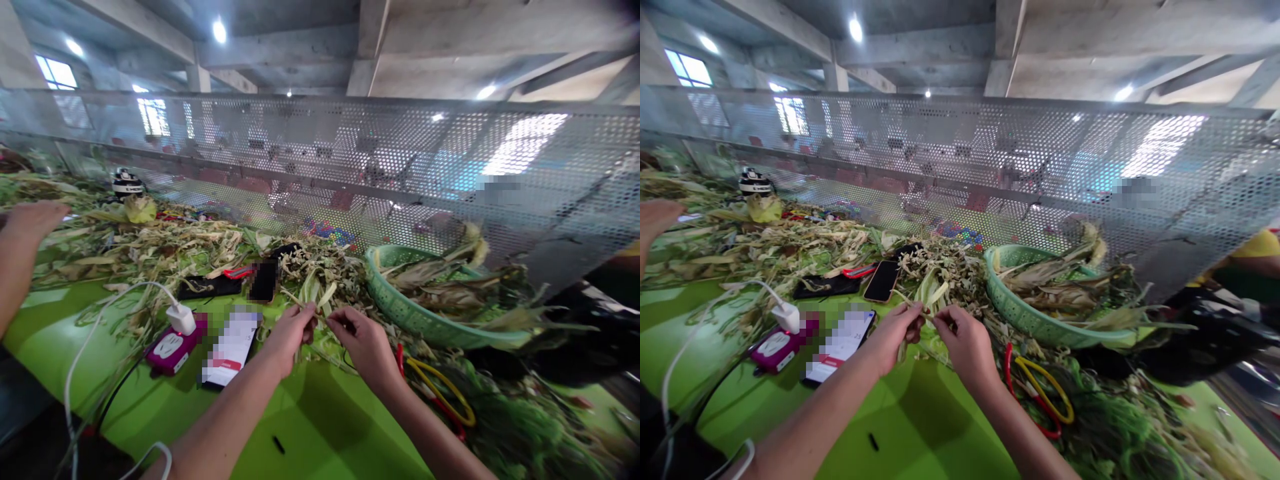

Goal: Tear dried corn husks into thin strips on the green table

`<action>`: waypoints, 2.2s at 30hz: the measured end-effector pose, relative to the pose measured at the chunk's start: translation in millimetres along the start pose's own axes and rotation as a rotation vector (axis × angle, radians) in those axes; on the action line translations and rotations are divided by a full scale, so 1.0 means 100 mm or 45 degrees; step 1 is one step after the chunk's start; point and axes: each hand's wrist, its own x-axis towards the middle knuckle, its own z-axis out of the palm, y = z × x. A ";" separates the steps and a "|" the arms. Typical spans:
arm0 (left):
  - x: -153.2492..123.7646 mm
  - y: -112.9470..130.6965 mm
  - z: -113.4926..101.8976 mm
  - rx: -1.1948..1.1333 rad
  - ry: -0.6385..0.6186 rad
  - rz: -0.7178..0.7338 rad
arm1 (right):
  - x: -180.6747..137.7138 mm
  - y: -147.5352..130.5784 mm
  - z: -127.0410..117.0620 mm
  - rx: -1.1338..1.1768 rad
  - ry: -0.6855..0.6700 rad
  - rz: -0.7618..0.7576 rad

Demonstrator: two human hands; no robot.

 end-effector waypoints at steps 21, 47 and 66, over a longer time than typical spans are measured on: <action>-0.11 0.10 0.04 0.154 -0.225 -0.182 | 0.10 0.11 -0.04 0.843 0.058 0.343; -0.14 0.03 0.05 0.590 -0.596 0.042 | 0.08 0.15 -0.02 0.813 -0.050 0.213; -0.23 0.08 0.07 0.558 -0.714 -0.139 | 0.09 0.03 -0.09 1.043 0.099 0.399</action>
